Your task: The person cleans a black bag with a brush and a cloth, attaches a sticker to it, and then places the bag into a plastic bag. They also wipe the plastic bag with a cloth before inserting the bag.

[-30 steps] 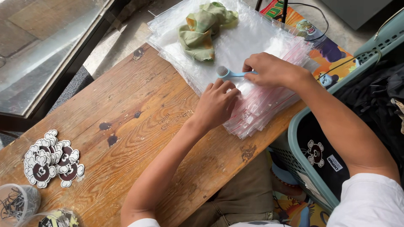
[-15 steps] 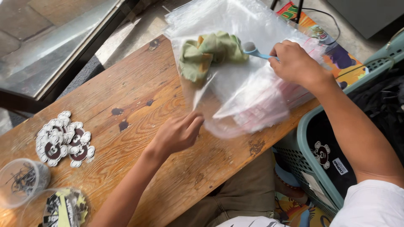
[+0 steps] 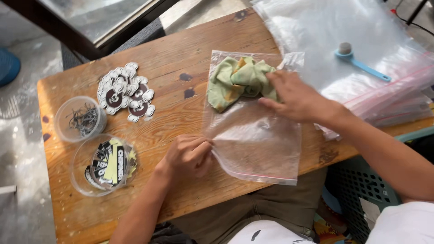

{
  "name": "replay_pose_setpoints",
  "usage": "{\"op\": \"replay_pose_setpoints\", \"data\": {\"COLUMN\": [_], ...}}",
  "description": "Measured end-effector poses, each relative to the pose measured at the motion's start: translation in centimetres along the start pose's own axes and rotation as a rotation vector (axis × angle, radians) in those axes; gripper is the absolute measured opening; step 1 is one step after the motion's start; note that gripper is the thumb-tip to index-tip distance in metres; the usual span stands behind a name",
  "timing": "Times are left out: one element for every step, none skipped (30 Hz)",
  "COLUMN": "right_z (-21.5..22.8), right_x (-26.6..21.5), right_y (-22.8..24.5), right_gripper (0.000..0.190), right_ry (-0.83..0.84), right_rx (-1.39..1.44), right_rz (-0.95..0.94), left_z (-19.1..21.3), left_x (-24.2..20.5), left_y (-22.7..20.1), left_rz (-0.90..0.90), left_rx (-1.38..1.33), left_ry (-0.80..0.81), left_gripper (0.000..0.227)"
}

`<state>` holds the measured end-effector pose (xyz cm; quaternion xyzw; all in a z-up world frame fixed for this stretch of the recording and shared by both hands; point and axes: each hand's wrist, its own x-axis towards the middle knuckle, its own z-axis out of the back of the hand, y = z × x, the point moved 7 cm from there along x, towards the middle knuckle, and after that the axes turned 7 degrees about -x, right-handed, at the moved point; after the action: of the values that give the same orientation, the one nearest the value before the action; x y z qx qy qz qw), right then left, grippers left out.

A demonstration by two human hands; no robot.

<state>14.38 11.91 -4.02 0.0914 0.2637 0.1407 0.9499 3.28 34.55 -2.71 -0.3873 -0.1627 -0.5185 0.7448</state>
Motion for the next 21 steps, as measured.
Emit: {"op": "replay_pose_setpoints", "data": {"right_z": [-1.7, -2.9, -4.1, -4.3, -4.0, -3.7, -3.0, -2.5, -2.0, -1.6, -0.7, 0.0, 0.5, 1.3, 2.1, 1.5, 0.7, -0.1, -1.1, -1.8, -2.6], "right_x": [1.8, 3.7, 5.5, 6.7, 7.7, 8.4, 8.9, 9.3, 9.7, 9.9, 9.8, 9.8, 9.4, 8.9, 8.3, 9.0, 9.8, 10.5, 10.9, 11.2, 11.4], "right_y": [-0.2, 0.2, 0.7, 1.1, 1.9, 2.5, 3.2, 3.8, 4.3, 4.7, 5.2, 5.8, 7.0, 8.1, 9.1, 9.4, 9.9, 10.4, 10.4, 10.8, 11.1], "right_gripper": [0.076, 0.082, 0.09, 0.09, 0.084, 0.078, 0.078, 0.076, 0.073, 0.073, 0.084, 0.097, 0.097, 0.097, 0.098, 0.098, 0.092, 0.087, 0.087, 0.069, 0.054], "right_ry": [0.011, -0.068, -0.147, -0.144, -0.235, -0.324, -0.319, -0.283, -0.248, -0.241, -0.314, -0.388, -0.382, -0.392, -0.401, -0.397, -0.379, -0.363, -0.361, -0.413, -0.465], "right_rx": [-0.012, -0.102, -0.19, -0.195, -0.217, -0.237, -0.242, -0.288, -0.334, -0.34, -0.379, -0.412, -0.413, -0.312, -0.21, -0.207, -0.296, -0.382, -0.378, -0.414, -0.45], "right_rz": [0.011, 0.097, 0.184, 0.199, 0.278, 0.352, 0.363, 0.357, 0.352, 0.36, 0.366, 0.371, 0.379, 0.386, 0.393, 0.398, 0.406, 0.414, 0.419, 0.461, 0.503], "left_z": [-0.1, -0.2, -0.4, -0.3, -0.5, -0.9, -1.4, -2.0, -2.7, -2.2, -0.9, 0.5, 0.4, 0.7, 1.0, 0.9, 0.6, 0.4, 0.2, -0.3, -0.8], "left_x": [-0.1, -0.2, -0.2, -0.4, -0.5, -0.5, -1.4, -2.1, -2.9, -2.2, -1.5, -1.0, -1.2, -1.8, -2.5, -3.0, -3.6, -4.2, -4.3, -4.5, -4.8], "left_y": [0.0, -0.3, -0.6, -0.6, -0.7, -0.9, -0.2, 0.5, 1.3, 1.4, 2.0, 2.5, 3.2, 5.1, 6.9, 7.4, 8.2, 9.1, 9.2, 9.7, 10.2], "left_rz": [0.015, -0.014, -0.043, -0.032, -0.053, -0.075, -0.066, -0.05, -0.034, -0.026, 0.024, 0.075, 0.084, 0.277, 0.47, 0.476, 0.534, 0.59, 0.596, 0.657, 0.718], "left_rx": [0.006, 0.013, 0.021, 0.031, -0.001, -0.038, -0.033, -0.088, -0.143, -0.14, -0.178, -0.215, -0.212, -0.099, 0.016, 0.018, 0.074, 0.13, 0.134, 0.172, 0.21], "left_ry": [-0.012, 0.002, 0.017, 0.012, 0.033, 0.053, 0.045, 0.045, 0.045, 0.036, -0.1, -0.232, -0.237, -0.291, -0.342, -0.342, -0.285, -0.226, -0.223, -0.152, -0.081], "left_gripper": [0.008, 0.007, 0.01, 0.01, 0.01, 0.011, 0.011, 0.009, 0.018, 0.018, 0.015, 0.016, 0.016, 0.019, 0.028, 0.028, 0.041, 0.054, 0.054, 0.062, 0.069]}}
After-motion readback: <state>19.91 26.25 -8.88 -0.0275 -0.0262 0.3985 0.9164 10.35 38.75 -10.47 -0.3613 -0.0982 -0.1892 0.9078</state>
